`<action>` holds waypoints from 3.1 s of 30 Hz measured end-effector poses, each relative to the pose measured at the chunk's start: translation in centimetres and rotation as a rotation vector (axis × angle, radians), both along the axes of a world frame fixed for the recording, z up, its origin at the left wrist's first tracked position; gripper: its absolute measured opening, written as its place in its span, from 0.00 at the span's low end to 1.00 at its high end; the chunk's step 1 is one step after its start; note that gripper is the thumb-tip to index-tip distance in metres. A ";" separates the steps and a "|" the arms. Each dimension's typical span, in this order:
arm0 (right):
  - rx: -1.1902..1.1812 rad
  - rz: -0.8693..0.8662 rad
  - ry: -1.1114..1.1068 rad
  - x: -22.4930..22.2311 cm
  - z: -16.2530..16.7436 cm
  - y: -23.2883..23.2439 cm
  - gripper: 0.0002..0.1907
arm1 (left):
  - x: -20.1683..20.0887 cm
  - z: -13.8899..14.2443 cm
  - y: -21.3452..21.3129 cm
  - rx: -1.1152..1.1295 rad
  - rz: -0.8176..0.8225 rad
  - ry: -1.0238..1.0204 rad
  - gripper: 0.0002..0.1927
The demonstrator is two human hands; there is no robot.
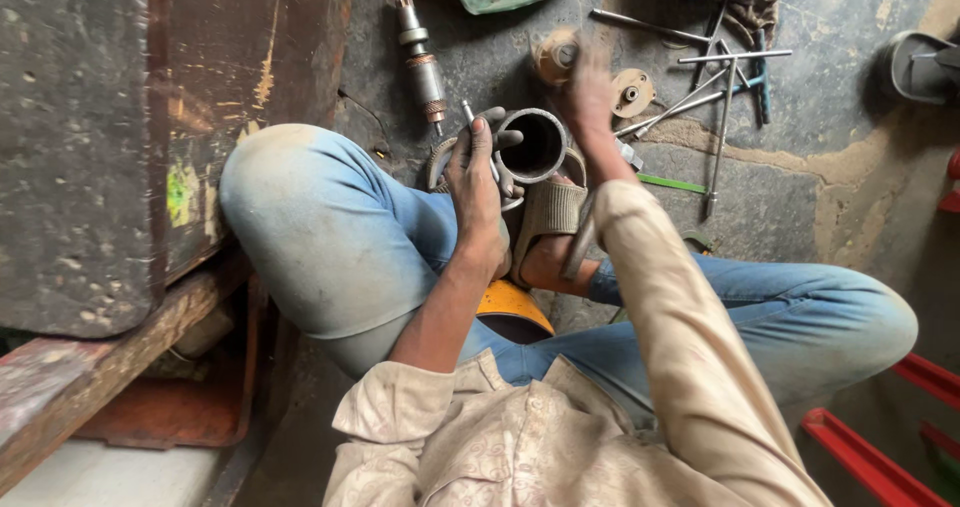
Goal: The person sits on the workshop floor and works on a small engine crankcase, using a hammer to drive components out of the housing, separating a bearing from the part, applying grease from a tub by hand, and wiping parts with a rag. Various tools and engine parts lie scattered on the floor around them.
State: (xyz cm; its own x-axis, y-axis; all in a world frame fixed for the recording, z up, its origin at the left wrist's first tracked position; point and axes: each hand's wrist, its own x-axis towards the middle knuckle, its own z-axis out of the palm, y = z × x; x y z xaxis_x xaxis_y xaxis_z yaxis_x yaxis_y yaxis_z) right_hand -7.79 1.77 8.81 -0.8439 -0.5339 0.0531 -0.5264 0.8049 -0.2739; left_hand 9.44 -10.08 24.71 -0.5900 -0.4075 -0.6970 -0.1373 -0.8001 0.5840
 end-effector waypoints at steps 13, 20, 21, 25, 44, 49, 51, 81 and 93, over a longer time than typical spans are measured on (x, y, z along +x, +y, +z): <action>-0.288 -0.081 0.092 1.6 -3.7 0.4 0.49 | -0.1 -1.3 -0.1 -0.053 0.044 -0.002 0.20; -0.428 0.005 -0.242 -0.3 -1.1 2.3 0.41 | 0.2 -1.2 0.3 -0.140 0.054 -0.013 0.19; -0.548 -0.017 -0.330 -0.8 0.0 2.8 0.40 | 0.1 -1.2 0.3 -0.121 0.039 -0.006 0.18; -1.238 -0.289 -0.994 -0.1 4.5 5.5 0.36 | 0.0 -1.2 0.8 -0.114 0.025 0.002 0.14; -1.619 -0.082 -1.512 10.7 17.9 5.8 0.40 | 1.0 -0.1 1.0 -0.294 -0.099 0.287 0.20; -1.600 -0.113 -1.538 11.2 19.3 4.9 0.38 | 1.2 -0.5 0.9 -0.318 -0.054 0.245 0.21; -1.596 -0.127 -1.557 11.4 19.7 4.7 0.38 | 1.3 -0.5 0.8 -0.360 -0.071 0.240 0.22; -1.323 -0.613 -1.077 9.4 9.4 7.0 0.21 | 0.3 -3.7 4.0 -0.355 -0.239 -0.175 0.21; -0.718 -0.375 -0.717 8.7 10.1 6.0 0.19 | 1.3 -7.9 6.0 -0.315 -0.228 -0.165 0.15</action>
State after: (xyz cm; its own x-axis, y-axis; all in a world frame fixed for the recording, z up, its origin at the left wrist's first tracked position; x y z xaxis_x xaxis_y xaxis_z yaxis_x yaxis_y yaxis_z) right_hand 0.92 7.81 18.95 -0.9060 -0.2760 -0.3209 0.1910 0.4100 -0.8919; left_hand 10.69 -4.11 16.80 -0.5806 -0.4882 -0.6516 -0.4021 -0.5240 0.7508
